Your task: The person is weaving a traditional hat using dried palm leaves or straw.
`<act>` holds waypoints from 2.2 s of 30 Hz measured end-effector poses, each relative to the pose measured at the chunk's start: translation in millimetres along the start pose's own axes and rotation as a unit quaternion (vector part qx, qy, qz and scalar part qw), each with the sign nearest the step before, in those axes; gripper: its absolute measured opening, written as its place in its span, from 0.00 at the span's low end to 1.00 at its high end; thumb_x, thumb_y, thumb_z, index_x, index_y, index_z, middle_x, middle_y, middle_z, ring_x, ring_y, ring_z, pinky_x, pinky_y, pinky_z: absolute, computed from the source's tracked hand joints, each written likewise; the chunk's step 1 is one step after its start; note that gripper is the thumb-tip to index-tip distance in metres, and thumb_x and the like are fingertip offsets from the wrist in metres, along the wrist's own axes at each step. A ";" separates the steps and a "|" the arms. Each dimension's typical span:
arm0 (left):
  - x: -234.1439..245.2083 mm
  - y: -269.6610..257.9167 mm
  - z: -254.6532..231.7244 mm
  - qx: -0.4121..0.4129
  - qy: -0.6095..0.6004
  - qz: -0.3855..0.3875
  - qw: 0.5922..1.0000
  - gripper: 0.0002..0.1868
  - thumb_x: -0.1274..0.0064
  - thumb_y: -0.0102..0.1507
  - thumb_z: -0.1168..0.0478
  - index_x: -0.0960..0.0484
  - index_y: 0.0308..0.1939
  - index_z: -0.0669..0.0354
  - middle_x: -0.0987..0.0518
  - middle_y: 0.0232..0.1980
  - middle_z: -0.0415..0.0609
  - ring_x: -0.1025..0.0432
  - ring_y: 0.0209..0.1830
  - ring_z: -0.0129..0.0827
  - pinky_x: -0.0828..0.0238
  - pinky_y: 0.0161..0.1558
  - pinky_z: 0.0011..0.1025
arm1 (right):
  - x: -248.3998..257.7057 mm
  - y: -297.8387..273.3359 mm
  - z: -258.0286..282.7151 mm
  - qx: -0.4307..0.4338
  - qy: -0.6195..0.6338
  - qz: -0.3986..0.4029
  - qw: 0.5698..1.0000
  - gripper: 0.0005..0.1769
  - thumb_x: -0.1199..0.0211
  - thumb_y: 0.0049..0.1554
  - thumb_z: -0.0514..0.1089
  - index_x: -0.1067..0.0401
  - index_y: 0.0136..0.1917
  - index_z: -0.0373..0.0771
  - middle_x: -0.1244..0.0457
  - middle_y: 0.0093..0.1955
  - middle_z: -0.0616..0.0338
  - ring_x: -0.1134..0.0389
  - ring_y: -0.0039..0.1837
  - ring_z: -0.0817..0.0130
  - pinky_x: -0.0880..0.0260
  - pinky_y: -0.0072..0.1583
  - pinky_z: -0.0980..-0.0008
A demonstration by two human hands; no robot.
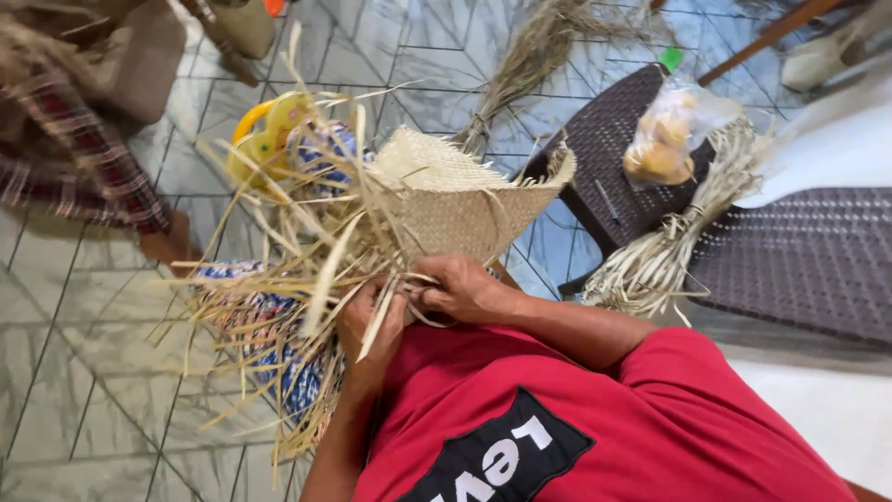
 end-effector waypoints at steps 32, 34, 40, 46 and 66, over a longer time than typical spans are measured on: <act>17.4 21.3 7.3 0.041 -0.052 -0.018 0.998 0.11 0.52 0.53 0.57 0.20 0.36 0.54 0.22 0.28 0.46 0.35 0.19 0.35 0.37 0.23 0.30 | -7.9 66.0 31.3 0.122 -0.299 0.060 0.945 0.08 0.40 0.54 0.37 0.28 0.46 0.30 0.41 0.43 0.52 0.38 0.33 0.60 0.33 0.36 0.64; 21.8 21.4 0.8 -0.014 -0.070 -0.038 0.997 0.09 0.50 0.52 0.61 0.21 0.35 0.57 0.23 0.29 0.46 0.34 0.23 0.36 0.36 0.27 0.30 | -10.0 67.7 31.6 0.118 -0.296 0.055 0.946 0.08 0.39 0.55 0.38 0.31 0.45 0.32 0.42 0.43 0.52 0.38 0.34 0.59 0.33 0.37 0.61; 9.3 20.6 14.5 -0.063 -0.064 -0.069 0.994 0.11 0.46 0.51 0.63 0.22 0.35 0.65 0.23 0.31 0.51 0.32 0.26 0.38 0.34 0.30 0.30 | -18.5 79.1 18.9 0.090 -0.286 0.065 0.952 0.09 0.39 0.56 0.40 0.34 0.40 0.32 0.42 0.40 0.54 0.41 0.34 0.65 0.34 0.36 0.67; 18.0 18.0 7.8 -0.024 -0.090 -0.020 0.995 0.11 0.47 0.54 0.61 0.22 0.38 0.63 0.27 0.25 0.47 0.36 0.21 0.33 0.41 0.26 0.30 | -19.0 83.7 31.1 0.177 -0.168 0.086 0.966 0.13 0.35 0.54 0.38 0.38 0.35 0.35 0.45 0.36 0.60 0.47 0.33 0.70 0.39 0.37 0.71; -4.0 28.9 43.9 0.043 -0.123 0.021 0.991 0.12 0.47 0.57 0.54 0.20 0.26 0.59 0.23 0.26 0.58 0.28 0.30 0.52 0.31 0.39 0.44 | -20.7 14.5 22.8 0.336 -0.183 -0.036 0.923 0.07 0.39 0.56 0.47 0.30 0.40 0.43 0.36 0.41 0.57 0.35 0.41 0.56 0.41 0.40 0.64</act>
Point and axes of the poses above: each hand's wrist, its own y-axis towards the middle knuckle, its own x-axis out of the back of the hand, z = x × y, the point moved 4 cm from there along y, towards the middle knuckle
